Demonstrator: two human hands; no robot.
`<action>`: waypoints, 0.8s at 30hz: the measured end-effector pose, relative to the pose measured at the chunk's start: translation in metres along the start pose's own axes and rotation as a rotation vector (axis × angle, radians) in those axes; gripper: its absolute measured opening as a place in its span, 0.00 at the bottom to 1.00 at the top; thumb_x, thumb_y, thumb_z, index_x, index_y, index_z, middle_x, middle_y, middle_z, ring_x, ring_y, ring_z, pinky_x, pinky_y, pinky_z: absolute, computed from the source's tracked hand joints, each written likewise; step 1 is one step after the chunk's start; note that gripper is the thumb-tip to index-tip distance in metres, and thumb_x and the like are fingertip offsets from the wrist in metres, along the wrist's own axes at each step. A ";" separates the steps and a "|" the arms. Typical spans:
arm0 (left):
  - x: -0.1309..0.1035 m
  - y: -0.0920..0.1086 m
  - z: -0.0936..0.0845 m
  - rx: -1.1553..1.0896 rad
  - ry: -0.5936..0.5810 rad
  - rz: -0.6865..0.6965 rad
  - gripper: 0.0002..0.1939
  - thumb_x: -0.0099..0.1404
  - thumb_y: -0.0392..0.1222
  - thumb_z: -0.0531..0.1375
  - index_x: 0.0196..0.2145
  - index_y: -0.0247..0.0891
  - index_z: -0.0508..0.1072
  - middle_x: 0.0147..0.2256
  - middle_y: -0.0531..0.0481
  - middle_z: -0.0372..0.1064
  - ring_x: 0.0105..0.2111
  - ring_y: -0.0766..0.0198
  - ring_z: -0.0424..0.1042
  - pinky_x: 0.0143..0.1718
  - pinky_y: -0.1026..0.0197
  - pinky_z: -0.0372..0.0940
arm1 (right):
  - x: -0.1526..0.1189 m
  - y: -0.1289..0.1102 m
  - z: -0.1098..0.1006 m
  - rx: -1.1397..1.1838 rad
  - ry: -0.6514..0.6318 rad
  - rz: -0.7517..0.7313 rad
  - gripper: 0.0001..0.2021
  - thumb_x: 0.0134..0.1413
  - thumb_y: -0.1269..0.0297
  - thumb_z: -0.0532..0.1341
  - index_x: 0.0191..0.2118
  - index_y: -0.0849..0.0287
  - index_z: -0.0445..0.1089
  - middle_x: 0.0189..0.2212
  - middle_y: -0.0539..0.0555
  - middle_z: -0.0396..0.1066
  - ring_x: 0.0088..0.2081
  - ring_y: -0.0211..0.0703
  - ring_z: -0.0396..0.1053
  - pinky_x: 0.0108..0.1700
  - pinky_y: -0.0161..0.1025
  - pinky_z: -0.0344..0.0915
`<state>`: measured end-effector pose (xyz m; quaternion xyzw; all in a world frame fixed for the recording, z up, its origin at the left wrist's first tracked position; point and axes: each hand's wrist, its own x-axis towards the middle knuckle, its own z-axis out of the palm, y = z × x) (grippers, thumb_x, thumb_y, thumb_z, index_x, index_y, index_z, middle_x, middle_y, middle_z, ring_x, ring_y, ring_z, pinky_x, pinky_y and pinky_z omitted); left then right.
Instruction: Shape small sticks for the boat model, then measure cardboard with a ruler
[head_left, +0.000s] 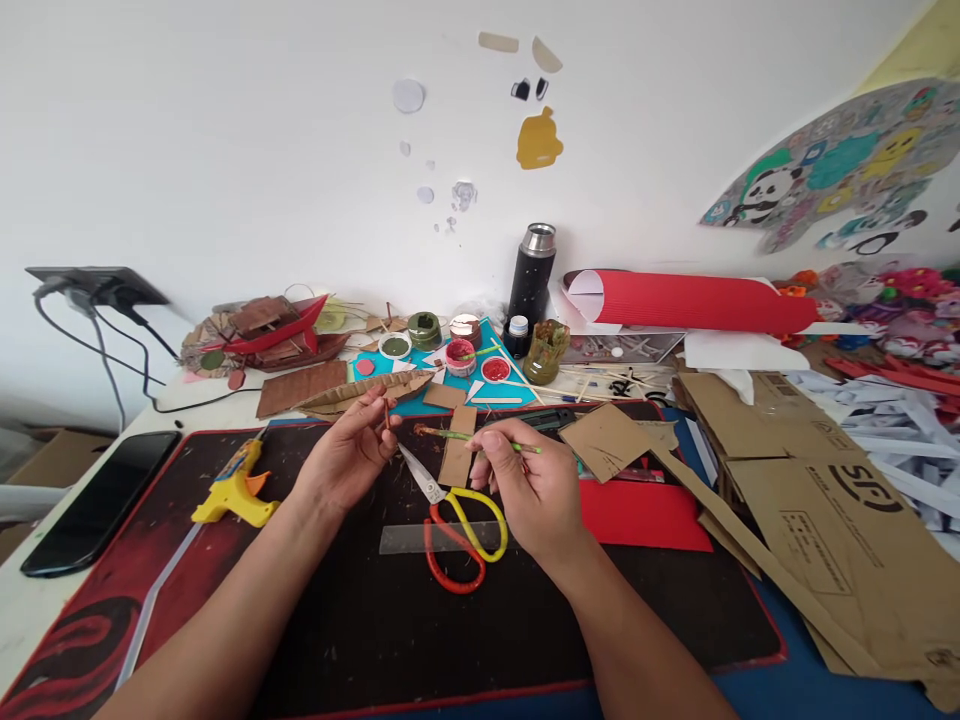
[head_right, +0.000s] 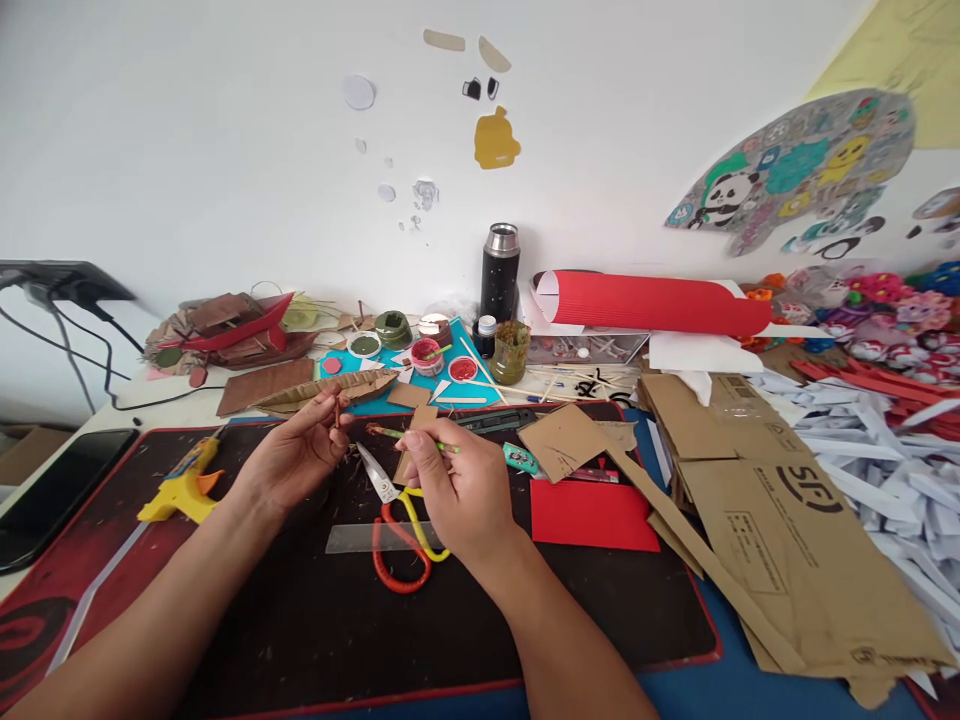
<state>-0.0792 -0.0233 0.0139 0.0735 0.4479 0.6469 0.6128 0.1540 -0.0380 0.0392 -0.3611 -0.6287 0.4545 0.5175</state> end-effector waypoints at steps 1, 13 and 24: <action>0.000 -0.001 0.000 0.008 -0.007 0.004 0.12 0.63 0.25 0.67 0.42 0.37 0.77 0.32 0.54 0.80 0.26 0.69 0.80 0.25 0.73 0.74 | 0.000 0.000 0.000 0.002 0.000 -0.003 0.19 0.76 0.51 0.58 0.37 0.56 0.78 0.23 0.50 0.75 0.23 0.38 0.76 0.25 0.32 0.72; -0.006 -0.007 0.003 0.185 -0.073 0.073 0.17 0.57 0.32 0.74 0.44 0.35 0.79 0.36 0.47 0.81 0.30 0.63 0.81 0.28 0.67 0.76 | 0.001 -0.002 -0.002 0.001 0.007 0.001 0.18 0.75 0.51 0.59 0.37 0.56 0.78 0.23 0.50 0.76 0.23 0.38 0.76 0.26 0.32 0.72; -0.007 -0.011 0.004 0.300 -0.126 0.231 0.23 0.49 0.32 0.79 0.43 0.35 0.81 0.38 0.47 0.80 0.34 0.62 0.81 0.36 0.65 0.76 | 0.001 -0.001 -0.003 -0.012 0.044 -0.001 0.18 0.75 0.52 0.59 0.38 0.55 0.78 0.24 0.50 0.76 0.23 0.39 0.76 0.26 0.34 0.74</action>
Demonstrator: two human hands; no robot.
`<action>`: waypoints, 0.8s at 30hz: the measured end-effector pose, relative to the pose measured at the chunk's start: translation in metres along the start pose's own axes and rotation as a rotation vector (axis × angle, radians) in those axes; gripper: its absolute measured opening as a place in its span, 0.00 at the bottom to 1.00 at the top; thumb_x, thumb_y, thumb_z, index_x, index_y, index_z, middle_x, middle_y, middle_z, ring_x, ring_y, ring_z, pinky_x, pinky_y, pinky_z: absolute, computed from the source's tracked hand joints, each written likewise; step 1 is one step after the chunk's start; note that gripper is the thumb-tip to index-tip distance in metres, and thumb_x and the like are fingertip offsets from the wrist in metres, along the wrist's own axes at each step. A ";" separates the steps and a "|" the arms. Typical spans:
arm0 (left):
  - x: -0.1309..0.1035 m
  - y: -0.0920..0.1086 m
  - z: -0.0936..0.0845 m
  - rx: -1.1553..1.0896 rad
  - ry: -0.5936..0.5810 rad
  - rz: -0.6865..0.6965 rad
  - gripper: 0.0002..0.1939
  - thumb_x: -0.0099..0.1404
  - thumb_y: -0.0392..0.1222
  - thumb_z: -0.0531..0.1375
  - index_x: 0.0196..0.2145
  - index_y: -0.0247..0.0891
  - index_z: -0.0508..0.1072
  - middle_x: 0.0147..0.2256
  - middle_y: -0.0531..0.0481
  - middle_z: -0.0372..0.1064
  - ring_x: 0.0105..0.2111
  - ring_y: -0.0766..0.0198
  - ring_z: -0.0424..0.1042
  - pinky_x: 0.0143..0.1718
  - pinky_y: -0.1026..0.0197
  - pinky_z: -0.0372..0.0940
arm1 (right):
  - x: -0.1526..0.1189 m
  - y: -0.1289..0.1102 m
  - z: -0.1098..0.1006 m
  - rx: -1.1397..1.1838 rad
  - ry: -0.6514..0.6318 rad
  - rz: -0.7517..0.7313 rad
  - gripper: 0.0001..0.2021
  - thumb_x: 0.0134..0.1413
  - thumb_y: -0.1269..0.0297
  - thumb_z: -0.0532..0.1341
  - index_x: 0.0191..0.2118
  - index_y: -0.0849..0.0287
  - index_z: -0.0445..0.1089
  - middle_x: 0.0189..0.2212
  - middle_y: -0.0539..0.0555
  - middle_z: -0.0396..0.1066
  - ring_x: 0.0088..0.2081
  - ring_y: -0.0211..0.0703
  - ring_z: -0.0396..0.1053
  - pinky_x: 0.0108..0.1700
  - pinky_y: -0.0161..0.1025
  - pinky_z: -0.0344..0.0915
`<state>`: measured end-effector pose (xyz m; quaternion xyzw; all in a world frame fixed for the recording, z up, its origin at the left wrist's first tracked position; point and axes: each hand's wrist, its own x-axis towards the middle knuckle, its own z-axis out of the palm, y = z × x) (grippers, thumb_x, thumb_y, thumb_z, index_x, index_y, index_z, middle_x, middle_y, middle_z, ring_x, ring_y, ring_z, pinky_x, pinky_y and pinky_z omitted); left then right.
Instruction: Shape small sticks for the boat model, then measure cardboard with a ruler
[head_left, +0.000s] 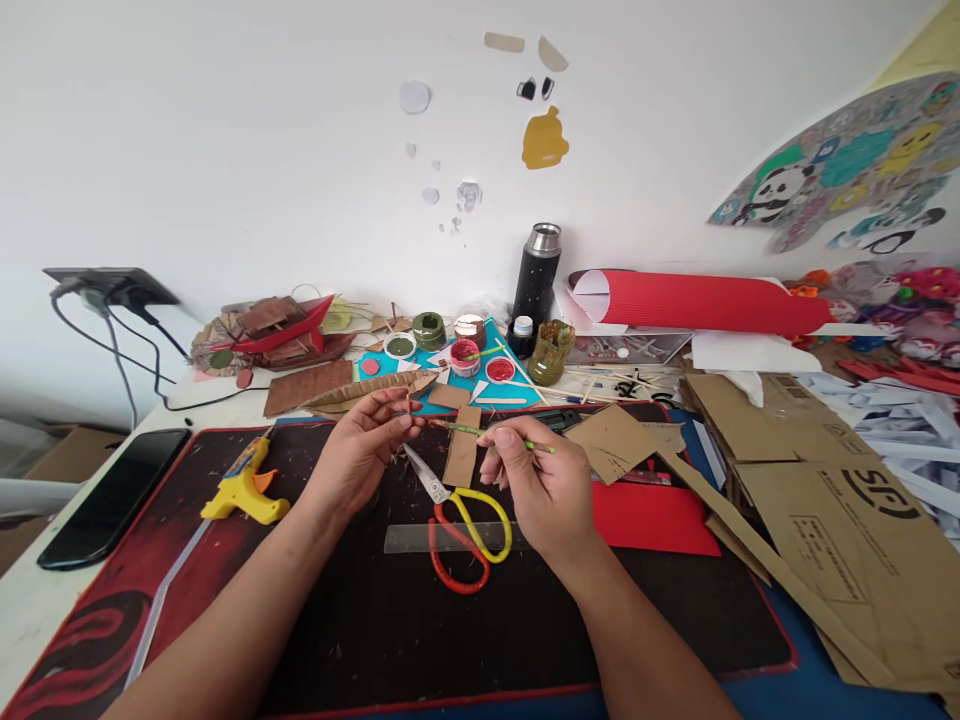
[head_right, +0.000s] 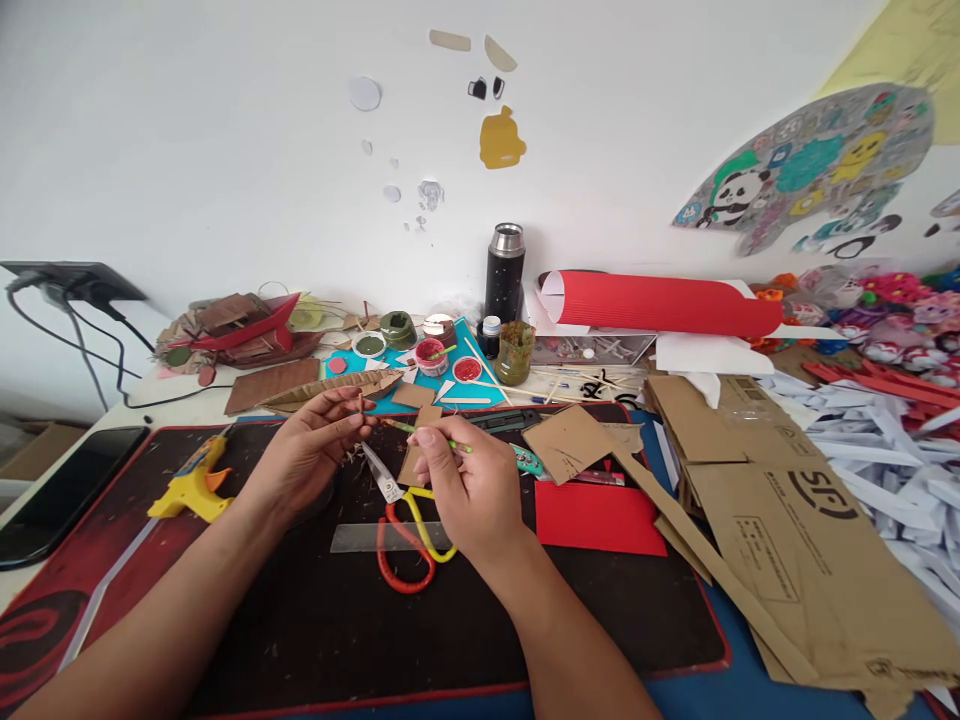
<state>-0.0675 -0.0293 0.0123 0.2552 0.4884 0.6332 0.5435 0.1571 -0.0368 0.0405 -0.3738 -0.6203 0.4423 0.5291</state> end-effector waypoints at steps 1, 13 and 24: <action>0.000 0.000 0.000 0.024 0.003 0.035 0.24 0.49 0.33 0.79 0.43 0.36 0.81 0.39 0.48 0.79 0.35 0.61 0.81 0.37 0.64 0.76 | 0.000 0.000 0.000 -0.011 0.011 -0.008 0.18 0.76 0.52 0.58 0.38 0.55 0.78 0.24 0.50 0.76 0.24 0.39 0.76 0.26 0.34 0.74; -0.007 0.000 0.005 0.269 -0.067 0.156 0.34 0.50 0.38 0.79 0.54 0.40 0.74 0.40 0.49 0.78 0.37 0.59 0.81 0.41 0.58 0.77 | -0.003 -0.003 -0.001 0.018 -0.079 -0.092 0.16 0.77 0.54 0.58 0.40 0.55 0.79 0.27 0.51 0.78 0.25 0.39 0.77 0.26 0.34 0.73; -0.008 -0.002 0.002 0.363 -0.103 0.171 0.40 0.54 0.39 0.76 0.61 0.41 0.68 0.37 0.53 0.76 0.37 0.60 0.79 0.43 0.57 0.76 | -0.001 -0.001 -0.002 0.053 0.020 -0.096 0.15 0.77 0.57 0.58 0.40 0.56 0.79 0.28 0.51 0.79 0.25 0.38 0.78 0.26 0.32 0.73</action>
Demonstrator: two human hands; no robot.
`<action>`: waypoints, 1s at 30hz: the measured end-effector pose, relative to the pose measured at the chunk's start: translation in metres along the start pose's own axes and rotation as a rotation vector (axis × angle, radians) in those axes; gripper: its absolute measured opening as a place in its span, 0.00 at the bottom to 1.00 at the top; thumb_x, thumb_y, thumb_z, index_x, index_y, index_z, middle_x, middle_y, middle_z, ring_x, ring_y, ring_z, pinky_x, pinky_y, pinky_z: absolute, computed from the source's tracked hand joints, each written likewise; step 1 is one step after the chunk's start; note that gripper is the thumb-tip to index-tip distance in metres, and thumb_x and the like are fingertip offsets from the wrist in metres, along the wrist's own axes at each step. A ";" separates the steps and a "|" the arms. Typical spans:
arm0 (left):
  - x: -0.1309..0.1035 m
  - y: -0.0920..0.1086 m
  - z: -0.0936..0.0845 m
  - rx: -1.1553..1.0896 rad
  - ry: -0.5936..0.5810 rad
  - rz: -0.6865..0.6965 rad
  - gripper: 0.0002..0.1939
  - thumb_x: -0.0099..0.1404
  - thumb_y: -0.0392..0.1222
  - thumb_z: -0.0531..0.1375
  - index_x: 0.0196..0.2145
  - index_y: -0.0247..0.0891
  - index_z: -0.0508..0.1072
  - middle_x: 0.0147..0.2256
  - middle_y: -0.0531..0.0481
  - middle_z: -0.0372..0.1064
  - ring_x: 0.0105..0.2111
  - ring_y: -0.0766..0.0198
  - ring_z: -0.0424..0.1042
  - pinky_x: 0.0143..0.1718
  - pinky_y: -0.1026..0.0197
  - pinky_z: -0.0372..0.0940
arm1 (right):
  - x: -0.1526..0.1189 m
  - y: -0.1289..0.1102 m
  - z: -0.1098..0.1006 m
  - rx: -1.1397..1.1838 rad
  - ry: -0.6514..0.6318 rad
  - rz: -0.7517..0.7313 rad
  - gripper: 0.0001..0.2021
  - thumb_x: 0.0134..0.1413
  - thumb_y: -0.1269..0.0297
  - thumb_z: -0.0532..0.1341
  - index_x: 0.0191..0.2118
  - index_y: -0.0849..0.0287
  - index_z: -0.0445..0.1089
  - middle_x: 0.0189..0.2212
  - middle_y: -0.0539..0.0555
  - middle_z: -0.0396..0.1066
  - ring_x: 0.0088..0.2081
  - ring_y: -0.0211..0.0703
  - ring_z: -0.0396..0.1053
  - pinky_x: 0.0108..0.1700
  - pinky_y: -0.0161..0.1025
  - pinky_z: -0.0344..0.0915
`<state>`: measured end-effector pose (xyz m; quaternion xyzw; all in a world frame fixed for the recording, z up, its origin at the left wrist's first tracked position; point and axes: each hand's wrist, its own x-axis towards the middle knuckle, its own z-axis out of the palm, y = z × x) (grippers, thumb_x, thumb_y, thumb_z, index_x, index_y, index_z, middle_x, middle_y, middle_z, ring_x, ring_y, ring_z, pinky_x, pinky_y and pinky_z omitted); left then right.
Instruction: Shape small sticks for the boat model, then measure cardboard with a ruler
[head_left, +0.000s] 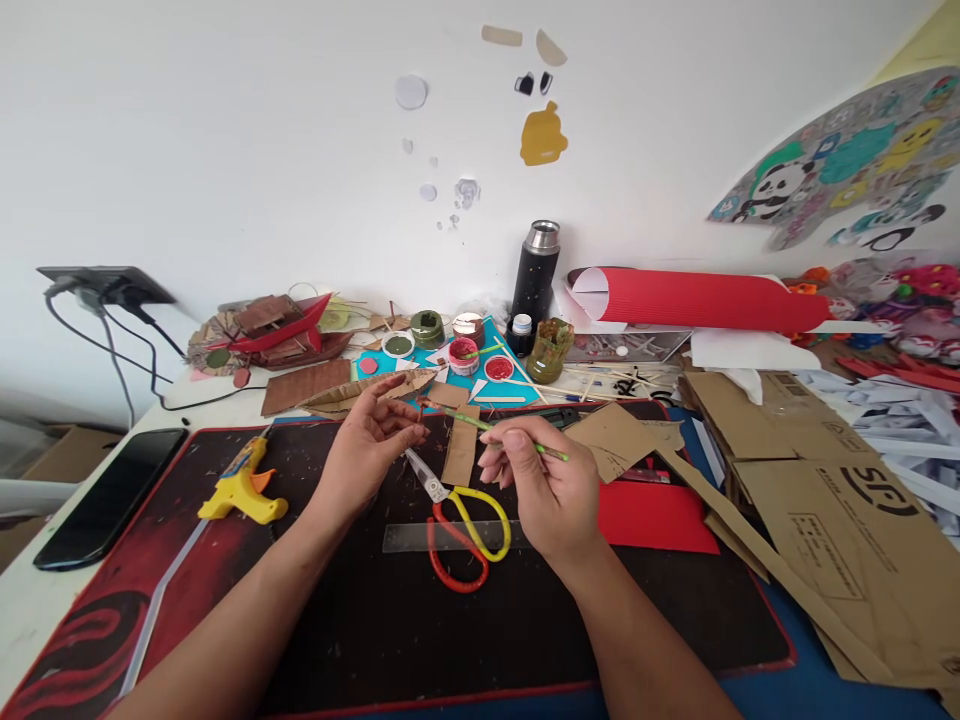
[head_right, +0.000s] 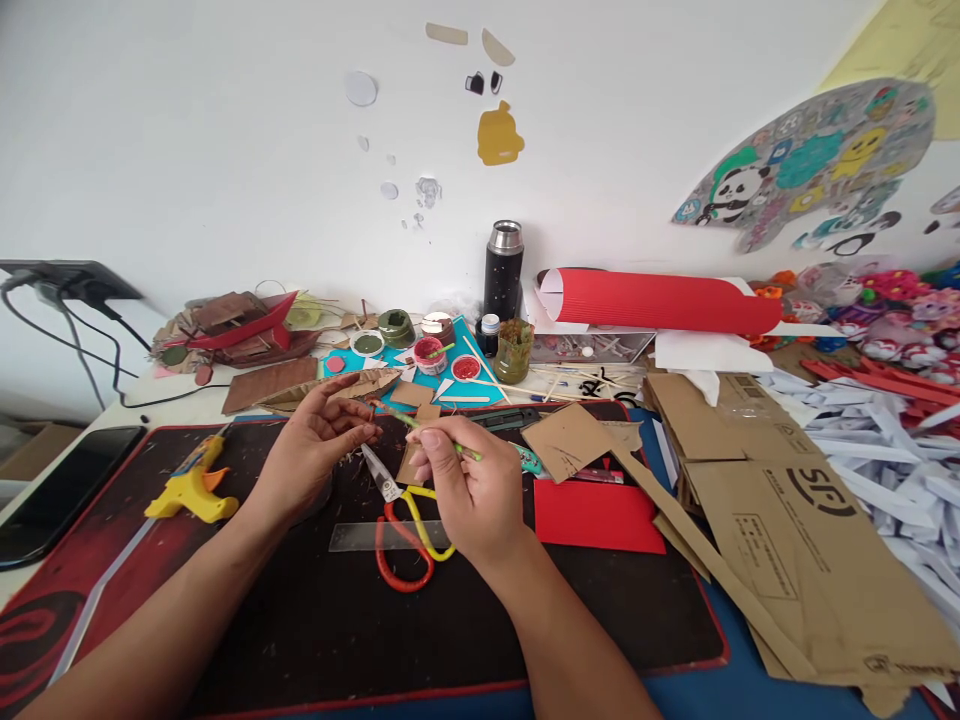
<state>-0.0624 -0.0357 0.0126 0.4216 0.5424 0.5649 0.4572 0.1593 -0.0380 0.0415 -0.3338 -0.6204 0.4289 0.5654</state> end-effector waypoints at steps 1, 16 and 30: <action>0.000 0.000 0.000 0.017 -0.002 0.005 0.40 0.54 0.40 0.76 0.61 0.42 0.68 0.37 0.53 0.76 0.38 0.60 0.79 0.44 0.56 0.76 | 0.000 0.000 0.000 -0.001 -0.023 -0.007 0.15 0.77 0.57 0.58 0.40 0.56 0.79 0.27 0.50 0.78 0.25 0.37 0.77 0.26 0.32 0.73; 0.000 -0.006 -0.002 0.162 -0.013 0.044 0.38 0.57 0.42 0.74 0.63 0.43 0.67 0.37 0.54 0.73 0.40 0.59 0.77 0.48 0.53 0.75 | 0.000 0.002 0.004 -0.031 -0.021 0.038 0.16 0.77 0.56 0.58 0.39 0.56 0.79 0.26 0.50 0.78 0.24 0.37 0.77 0.26 0.32 0.73; 0.001 0.003 0.002 -0.161 0.059 -0.164 0.38 0.49 0.44 0.79 0.56 0.36 0.74 0.33 0.54 0.76 0.33 0.61 0.79 0.39 0.59 0.74 | 0.001 0.001 0.002 -0.021 -0.028 0.018 0.15 0.76 0.57 0.59 0.40 0.56 0.79 0.26 0.50 0.78 0.24 0.37 0.77 0.27 0.31 0.73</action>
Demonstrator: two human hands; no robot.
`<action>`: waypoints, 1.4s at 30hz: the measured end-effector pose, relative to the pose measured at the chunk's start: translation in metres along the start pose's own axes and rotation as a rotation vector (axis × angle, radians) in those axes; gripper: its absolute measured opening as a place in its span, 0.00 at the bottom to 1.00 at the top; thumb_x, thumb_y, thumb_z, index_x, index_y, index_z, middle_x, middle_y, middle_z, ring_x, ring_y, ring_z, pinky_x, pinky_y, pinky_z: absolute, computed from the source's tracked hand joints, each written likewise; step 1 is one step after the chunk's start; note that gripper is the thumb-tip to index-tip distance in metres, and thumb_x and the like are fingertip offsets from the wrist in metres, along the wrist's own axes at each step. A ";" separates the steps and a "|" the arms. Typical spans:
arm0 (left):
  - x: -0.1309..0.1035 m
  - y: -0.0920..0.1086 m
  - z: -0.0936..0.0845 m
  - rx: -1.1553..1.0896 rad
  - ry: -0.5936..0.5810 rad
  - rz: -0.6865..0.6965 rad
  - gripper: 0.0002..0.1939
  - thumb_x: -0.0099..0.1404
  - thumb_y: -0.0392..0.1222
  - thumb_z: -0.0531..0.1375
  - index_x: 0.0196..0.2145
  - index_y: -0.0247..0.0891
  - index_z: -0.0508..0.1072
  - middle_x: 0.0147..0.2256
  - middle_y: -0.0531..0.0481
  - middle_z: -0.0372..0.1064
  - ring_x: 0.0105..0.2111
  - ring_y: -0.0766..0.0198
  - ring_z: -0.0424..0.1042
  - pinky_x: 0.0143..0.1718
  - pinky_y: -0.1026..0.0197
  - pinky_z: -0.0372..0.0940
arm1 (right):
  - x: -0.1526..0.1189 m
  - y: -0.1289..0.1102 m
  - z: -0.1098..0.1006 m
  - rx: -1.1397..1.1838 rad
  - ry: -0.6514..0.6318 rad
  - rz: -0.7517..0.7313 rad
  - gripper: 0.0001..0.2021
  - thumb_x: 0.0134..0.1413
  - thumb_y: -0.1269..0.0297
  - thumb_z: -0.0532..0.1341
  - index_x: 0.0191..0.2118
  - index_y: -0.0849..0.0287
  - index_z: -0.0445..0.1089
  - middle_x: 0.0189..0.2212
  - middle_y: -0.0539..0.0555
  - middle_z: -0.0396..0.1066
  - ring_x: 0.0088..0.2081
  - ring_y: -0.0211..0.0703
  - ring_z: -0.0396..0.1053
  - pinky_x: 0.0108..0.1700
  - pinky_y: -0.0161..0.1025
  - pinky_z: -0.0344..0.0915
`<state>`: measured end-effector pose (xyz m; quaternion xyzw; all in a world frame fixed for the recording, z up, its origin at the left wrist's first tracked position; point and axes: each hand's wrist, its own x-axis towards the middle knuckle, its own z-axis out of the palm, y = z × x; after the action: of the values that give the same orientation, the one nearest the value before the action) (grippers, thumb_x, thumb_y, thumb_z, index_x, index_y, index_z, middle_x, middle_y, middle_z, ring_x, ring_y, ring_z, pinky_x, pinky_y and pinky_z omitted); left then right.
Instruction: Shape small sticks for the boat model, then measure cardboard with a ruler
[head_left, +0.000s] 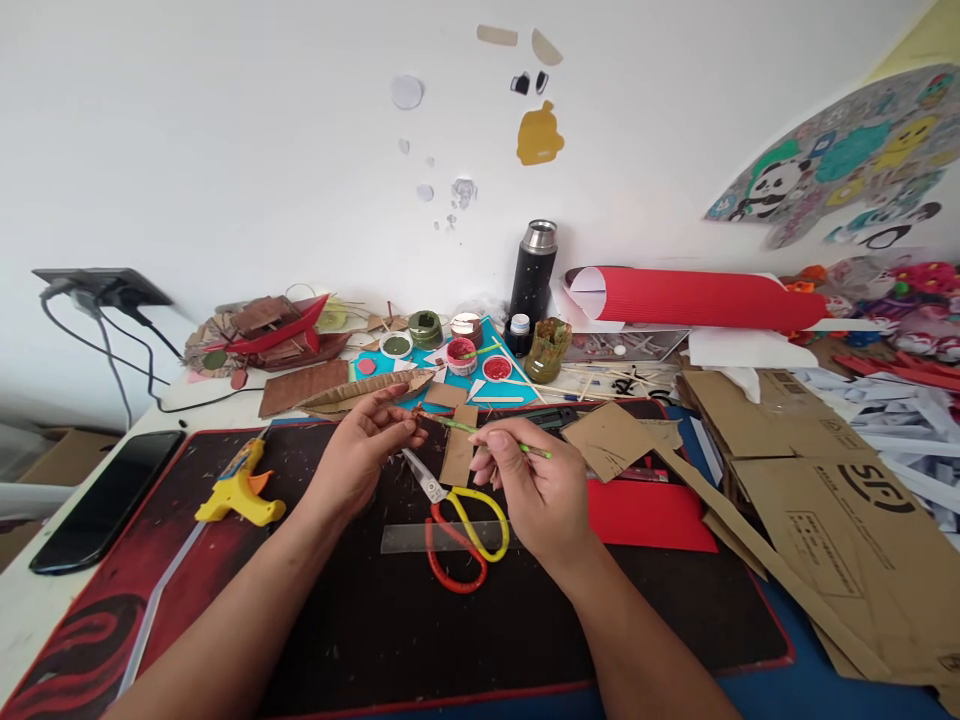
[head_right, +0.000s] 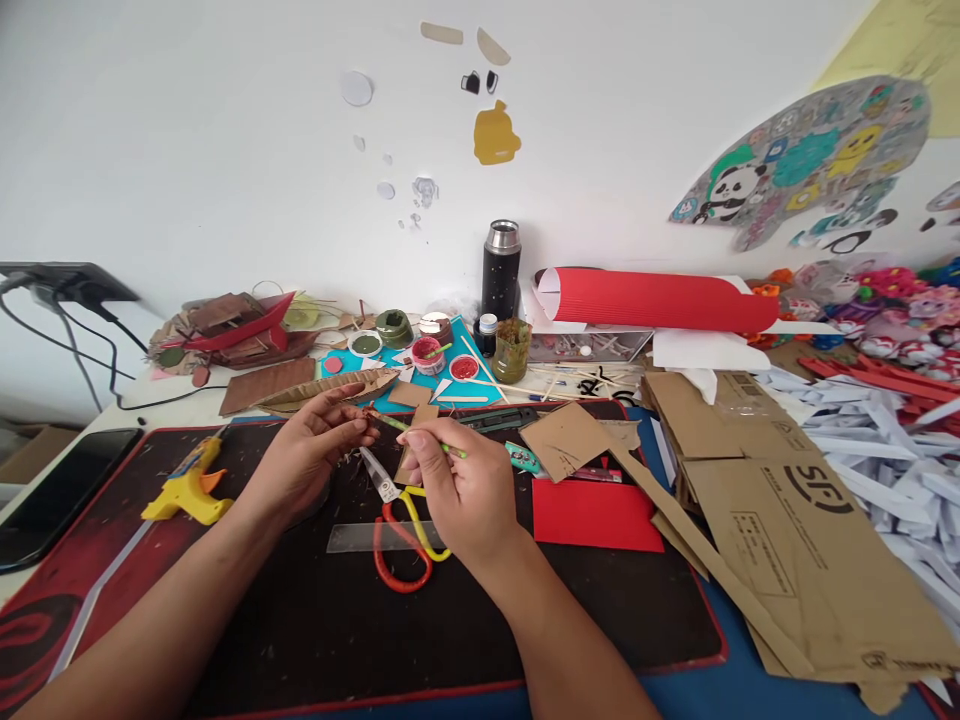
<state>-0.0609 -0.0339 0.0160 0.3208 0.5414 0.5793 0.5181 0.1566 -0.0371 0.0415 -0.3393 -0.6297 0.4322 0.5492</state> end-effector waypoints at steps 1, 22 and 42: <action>0.000 0.000 0.000 -0.008 0.000 -0.009 0.37 0.49 0.43 0.80 0.55 0.36 0.75 0.33 0.54 0.76 0.32 0.61 0.79 0.38 0.60 0.74 | 0.000 0.000 0.000 -0.007 0.022 0.003 0.15 0.76 0.57 0.59 0.40 0.56 0.79 0.26 0.50 0.78 0.25 0.37 0.77 0.27 0.31 0.73; -0.001 0.001 0.000 0.043 -0.058 -0.049 0.36 0.48 0.45 0.81 0.53 0.37 0.76 0.32 0.53 0.77 0.31 0.62 0.79 0.35 0.62 0.72 | 0.000 0.000 0.000 0.000 -0.008 0.052 0.16 0.76 0.55 0.58 0.39 0.56 0.79 0.27 0.51 0.78 0.25 0.37 0.77 0.27 0.32 0.73; -0.001 0.001 -0.002 0.021 -0.088 -0.104 0.36 0.49 0.45 0.81 0.54 0.38 0.76 0.37 0.47 0.81 0.33 0.60 0.80 0.38 0.60 0.75 | 0.002 0.001 0.000 0.014 0.027 0.085 0.18 0.76 0.51 0.58 0.39 0.56 0.78 0.27 0.52 0.78 0.24 0.38 0.77 0.26 0.33 0.73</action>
<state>-0.0632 -0.0350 0.0165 0.3228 0.5401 0.5310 0.5675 0.1564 -0.0350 0.0414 -0.3674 -0.6042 0.4550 0.5412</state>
